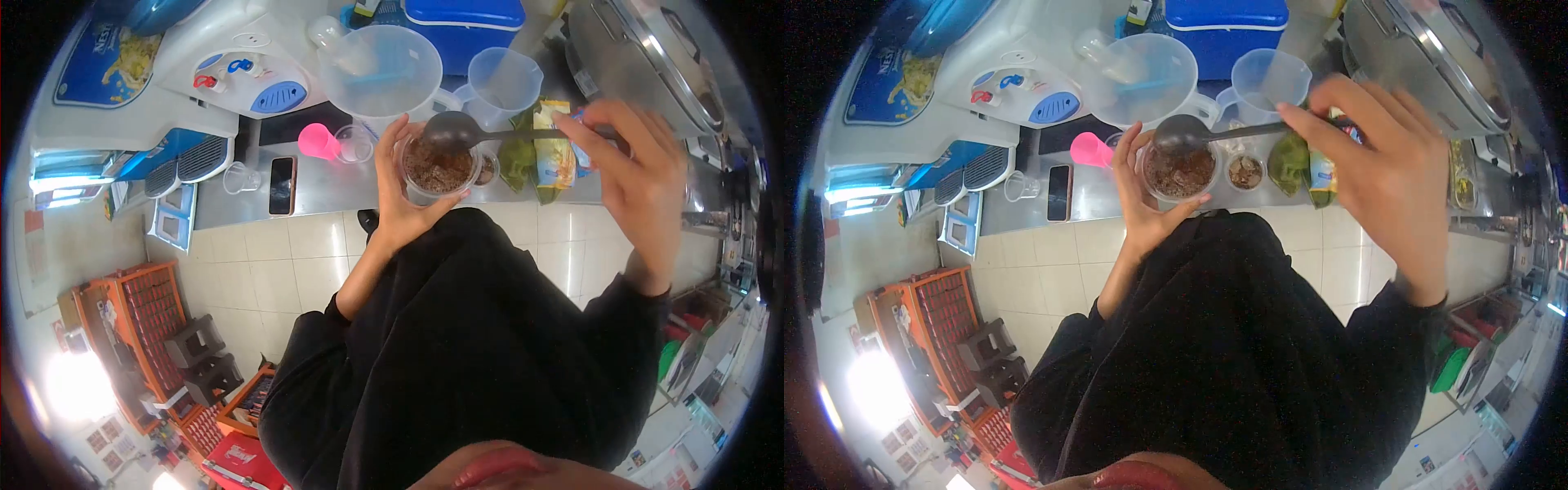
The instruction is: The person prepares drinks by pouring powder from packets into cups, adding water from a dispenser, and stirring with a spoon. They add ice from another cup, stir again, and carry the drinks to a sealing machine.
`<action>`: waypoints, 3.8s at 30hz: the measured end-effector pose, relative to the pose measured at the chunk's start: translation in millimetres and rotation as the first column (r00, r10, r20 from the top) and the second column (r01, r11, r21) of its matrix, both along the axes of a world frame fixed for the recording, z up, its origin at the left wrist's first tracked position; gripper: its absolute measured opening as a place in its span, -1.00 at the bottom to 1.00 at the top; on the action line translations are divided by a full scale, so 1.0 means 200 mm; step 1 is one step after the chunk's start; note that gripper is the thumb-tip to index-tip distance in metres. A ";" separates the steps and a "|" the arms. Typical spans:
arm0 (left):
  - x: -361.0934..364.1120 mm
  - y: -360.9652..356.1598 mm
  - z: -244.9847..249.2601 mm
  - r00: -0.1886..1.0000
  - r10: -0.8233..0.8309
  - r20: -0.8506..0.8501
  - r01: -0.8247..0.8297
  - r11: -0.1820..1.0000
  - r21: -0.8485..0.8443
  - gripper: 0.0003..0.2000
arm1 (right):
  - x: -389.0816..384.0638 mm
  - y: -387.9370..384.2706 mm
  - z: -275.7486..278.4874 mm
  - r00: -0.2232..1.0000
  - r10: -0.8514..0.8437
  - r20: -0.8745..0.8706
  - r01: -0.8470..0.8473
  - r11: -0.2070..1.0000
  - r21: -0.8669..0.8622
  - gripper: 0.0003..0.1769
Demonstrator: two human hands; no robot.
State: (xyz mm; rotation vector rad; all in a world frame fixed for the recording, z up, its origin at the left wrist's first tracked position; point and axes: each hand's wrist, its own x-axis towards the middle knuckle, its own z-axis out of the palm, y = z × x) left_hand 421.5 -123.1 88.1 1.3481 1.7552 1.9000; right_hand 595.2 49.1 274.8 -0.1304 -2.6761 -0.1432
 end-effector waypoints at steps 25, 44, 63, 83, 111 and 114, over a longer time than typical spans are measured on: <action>-0.18 -0.40 -0.51 0.912 0.352 -0.210 -0.389 0.906 -0.169 0.02 | 0.27 0.07 -1.06 0.876 -0.398 0.272 0.477 0.797 -0.370 -0.67; -0.30 -0.46 -0.93 0.821 0.454 -0.347 -0.561 0.756 -0.338 -0.03 | 0.21 0.14 -2.02 0.766 -0.616 0.182 0.591 0.566 -0.574 -0.54; -0.48 -0.65 -0.73 0.960 0.262 -0.097 -0.276 0.845 -0.459 -0.12 | -0.06 -0.31 -1.78 0.829 -0.509 -0.231 0.020 0.441 -0.897 -0.02; -2.04 -0.29 0.38 0.289 -0.069 -0.955 -0.431 0.881 -0.195 -0.01 | -2.07 -0.93 -1.46 0.722 -0.356 -0.593 -0.425 0.448 -0.786 0.04; -2.13 -0.17 0.25 0.315 0.242 -0.918 -0.353 0.927 0.123 -0.03 | -2.42 -0.77 -1.55 0.630 -0.484 -0.607 -0.413 0.453 -0.790 0.03; -2.13 -0.17 0.25 0.320 0.241 -0.916 -0.356 0.927 0.119 -0.03 | -2.42 -0.77 -1.56 0.638 -0.472 -0.609 -0.406 0.467 -0.786 0.03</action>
